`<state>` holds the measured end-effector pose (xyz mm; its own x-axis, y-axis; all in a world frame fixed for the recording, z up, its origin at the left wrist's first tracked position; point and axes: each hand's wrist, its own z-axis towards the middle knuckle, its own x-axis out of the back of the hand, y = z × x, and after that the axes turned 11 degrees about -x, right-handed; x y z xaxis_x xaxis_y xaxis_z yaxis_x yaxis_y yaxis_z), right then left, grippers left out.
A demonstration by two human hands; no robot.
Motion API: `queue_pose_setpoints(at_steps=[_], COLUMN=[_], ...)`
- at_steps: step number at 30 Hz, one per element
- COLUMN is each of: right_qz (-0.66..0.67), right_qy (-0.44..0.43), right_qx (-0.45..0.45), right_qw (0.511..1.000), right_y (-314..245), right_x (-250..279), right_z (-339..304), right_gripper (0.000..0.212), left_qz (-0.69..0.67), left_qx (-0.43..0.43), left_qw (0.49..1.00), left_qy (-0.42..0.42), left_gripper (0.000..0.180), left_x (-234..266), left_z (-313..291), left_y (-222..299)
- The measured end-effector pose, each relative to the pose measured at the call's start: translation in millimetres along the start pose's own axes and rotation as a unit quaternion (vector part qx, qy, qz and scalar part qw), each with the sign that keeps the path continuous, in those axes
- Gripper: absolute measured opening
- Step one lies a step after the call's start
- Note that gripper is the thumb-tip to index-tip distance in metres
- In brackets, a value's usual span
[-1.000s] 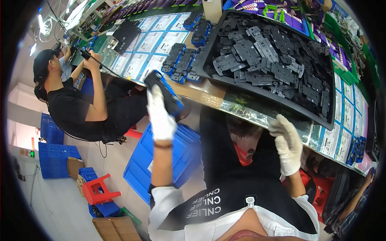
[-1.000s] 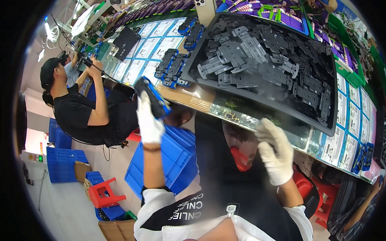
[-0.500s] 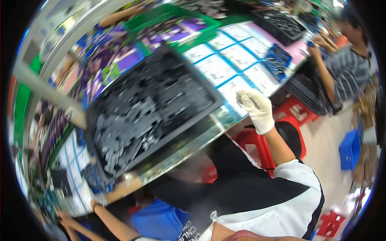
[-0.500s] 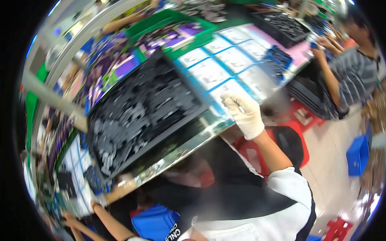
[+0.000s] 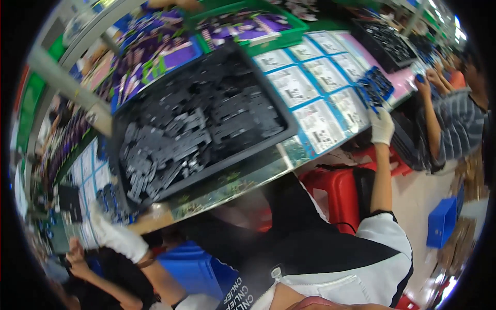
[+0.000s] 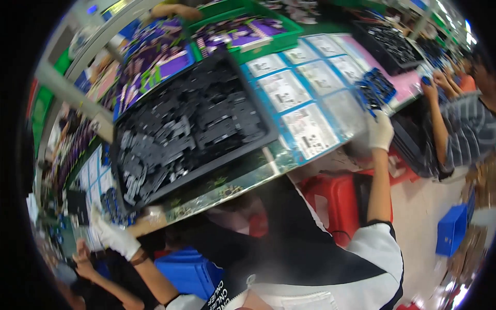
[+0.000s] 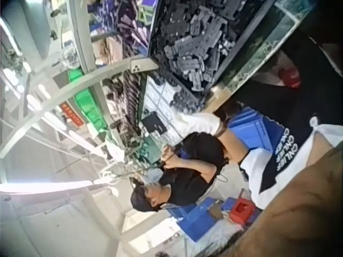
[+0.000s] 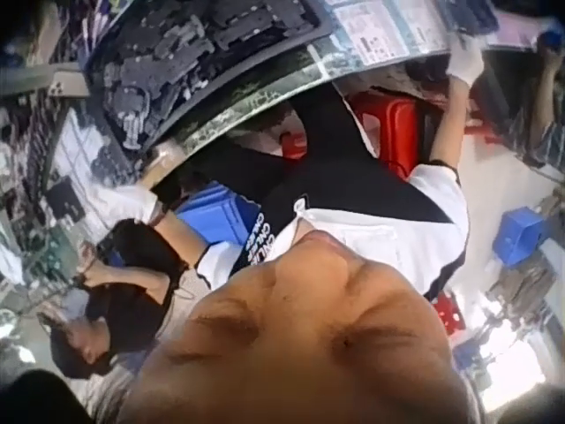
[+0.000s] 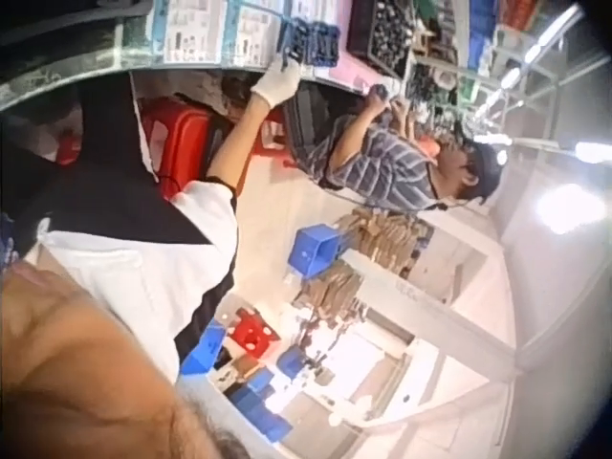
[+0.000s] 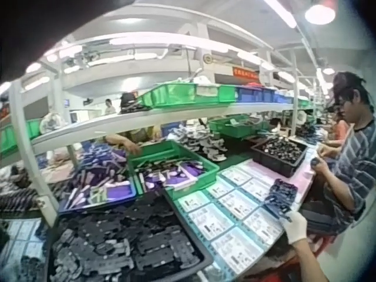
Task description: The person assembles toy cars by fitting chassis pieces from a tray onto toy car bodies by hand and placing the assembled cars onto the workbench.
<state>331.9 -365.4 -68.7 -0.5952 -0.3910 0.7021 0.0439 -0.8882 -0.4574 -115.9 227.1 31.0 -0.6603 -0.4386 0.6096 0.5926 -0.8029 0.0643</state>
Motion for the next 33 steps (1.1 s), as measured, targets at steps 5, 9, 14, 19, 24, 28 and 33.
queue_pose_setpoints(at_steps=[5, 9, 14, 19, 24, 28, 33], right_qz=[0.245, 0.398, 0.279, 0.378, 0.208, 0.126, 0.368], right_qy=[-0.047, -0.258, -0.448, -0.407, -0.243, -0.338, -0.525], right_qx=[-0.032, 0.062, 0.365, 0.432, 0.421, 0.409, 0.152], right_qw=[0.968, 0.878, 0.767, 0.711, 0.849, 0.838, 0.752], right_y=[-86, -195, -279, -323, -396, -416, -411], right_x=[48, 96, 115, 96, 36, 2, -20], right_z=[-42, -101, -154, -157, -120, -104, -96], right_gripper=[0.019, 0.017, 0.024, 0.029, 0.044, 0.038, 0.014], left_qz=[-0.708, -0.885, -0.819, -0.797, -0.816, -0.810, -0.808], left_qx=[0.297, 0.365, 0.496, 0.524, 0.519, 0.530, 0.535], left_qw=[0.638, 0.277, 0.290, 0.280, 0.239, 0.241, 0.239], left_qy=[0.052, -0.076, -0.005, 0.105, 0.092, 0.070, 0.068], left_gripper=[0.042, 0.067, 0.073, 0.058, 0.059, 0.062, 0.062], left_x=[0, 0, 3, 23, 26, 32, 23], left_z=[-33, -54, -52, -49, -56, -56, -55], left_y=[170, 245, 253, 215, 200, 196, 194])
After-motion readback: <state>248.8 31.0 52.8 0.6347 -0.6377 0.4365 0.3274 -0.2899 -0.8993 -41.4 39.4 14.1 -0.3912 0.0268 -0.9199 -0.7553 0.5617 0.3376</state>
